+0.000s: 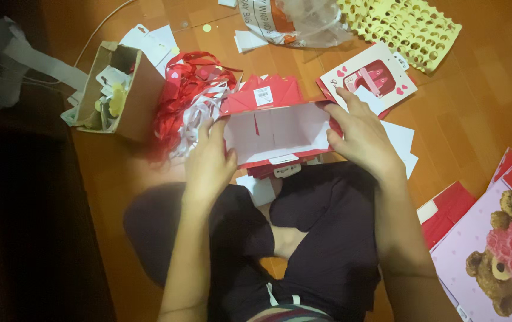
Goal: The person sits on the floor and repeatedly inserts white paper inserts into red envelopes, then closes and stacks them. The person handles multiple envelopes and inserts, organizing them into a growing pile.
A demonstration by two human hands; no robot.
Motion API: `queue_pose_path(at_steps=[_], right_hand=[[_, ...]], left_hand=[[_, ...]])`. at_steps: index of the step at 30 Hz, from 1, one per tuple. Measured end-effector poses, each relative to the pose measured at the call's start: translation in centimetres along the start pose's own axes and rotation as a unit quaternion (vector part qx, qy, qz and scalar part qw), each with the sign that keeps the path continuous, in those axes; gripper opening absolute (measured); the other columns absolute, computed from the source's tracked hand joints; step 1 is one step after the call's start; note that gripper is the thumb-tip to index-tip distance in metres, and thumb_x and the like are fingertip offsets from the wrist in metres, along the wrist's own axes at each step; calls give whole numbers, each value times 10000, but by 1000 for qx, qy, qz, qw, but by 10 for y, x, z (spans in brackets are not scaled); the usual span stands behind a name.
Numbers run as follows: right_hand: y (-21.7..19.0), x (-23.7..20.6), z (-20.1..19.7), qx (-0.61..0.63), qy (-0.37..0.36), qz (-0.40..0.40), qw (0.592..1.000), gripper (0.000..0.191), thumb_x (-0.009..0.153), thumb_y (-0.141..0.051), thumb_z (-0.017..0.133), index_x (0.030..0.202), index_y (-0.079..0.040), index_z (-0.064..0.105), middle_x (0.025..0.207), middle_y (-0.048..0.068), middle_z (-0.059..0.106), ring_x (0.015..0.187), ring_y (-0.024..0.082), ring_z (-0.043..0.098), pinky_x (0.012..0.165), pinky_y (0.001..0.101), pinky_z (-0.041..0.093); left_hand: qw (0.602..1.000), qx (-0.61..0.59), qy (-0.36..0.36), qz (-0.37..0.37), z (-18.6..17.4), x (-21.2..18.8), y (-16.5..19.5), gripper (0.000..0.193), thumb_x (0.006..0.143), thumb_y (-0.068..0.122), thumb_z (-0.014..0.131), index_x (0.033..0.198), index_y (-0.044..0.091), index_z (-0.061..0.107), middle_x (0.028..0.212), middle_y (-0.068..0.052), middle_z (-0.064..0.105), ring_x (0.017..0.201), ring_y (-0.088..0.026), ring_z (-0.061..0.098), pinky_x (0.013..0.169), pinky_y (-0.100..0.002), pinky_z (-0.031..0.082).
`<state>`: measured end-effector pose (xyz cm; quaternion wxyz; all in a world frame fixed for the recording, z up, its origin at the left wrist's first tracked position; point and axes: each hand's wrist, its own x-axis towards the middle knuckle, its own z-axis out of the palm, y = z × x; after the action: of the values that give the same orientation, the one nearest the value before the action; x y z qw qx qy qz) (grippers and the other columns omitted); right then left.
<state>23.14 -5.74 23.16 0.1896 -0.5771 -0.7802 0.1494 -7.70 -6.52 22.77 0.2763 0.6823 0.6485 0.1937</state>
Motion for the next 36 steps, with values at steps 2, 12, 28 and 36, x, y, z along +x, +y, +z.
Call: queue_pose_path(at_steps=[2, 12, 28, 36], right_hand=[[10, -3, 3, 42, 6, -31, 999, 472, 892, -210, 689, 1333, -52, 626, 1550, 256, 426, 1394, 435, 445, 1135, 487, 395], [193, 15, 111, 528, 262, 412, 694, 553, 1070, -281, 648, 1557, -88, 472, 1244, 101, 557, 1117, 215, 530, 897, 451, 529], [199, 4, 168, 303, 365, 426, 771, 213, 827, -239, 780, 887, -64, 674, 857, 81, 703, 676, 151, 630, 630, 311, 531], [171, 10, 161, 36, 160, 476, 864, 776, 838, -615, 845, 1113, 83, 646, 1200, 324, 584, 1191, 455, 518, 1000, 507, 440]], left_hand=[[994, 5, 63, 85, 6, 0, -4, 673, 808, 46, 641, 1459, 114, 481, 1499, -211, 480, 1055, -454, 660, 903, -531, 530], [989, 24, 84, 120, 15, 1, -2, 670, 778, -32, 596, 1430, 76, 487, 1550, -228, 440, 955, -468, 678, 786, -540, 544], [989, -23, 69, 126, 17, -1, -8, 668, 769, -23, 642, 1413, 69, 493, 1566, -205, 422, 880, -468, 688, 791, -542, 553], [990, -11, 73, 122, 25, -4, -9, 627, 773, -4, 651, 1380, 68, 510, 1553, -193, 432, 899, -456, 687, 758, -539, 553]])
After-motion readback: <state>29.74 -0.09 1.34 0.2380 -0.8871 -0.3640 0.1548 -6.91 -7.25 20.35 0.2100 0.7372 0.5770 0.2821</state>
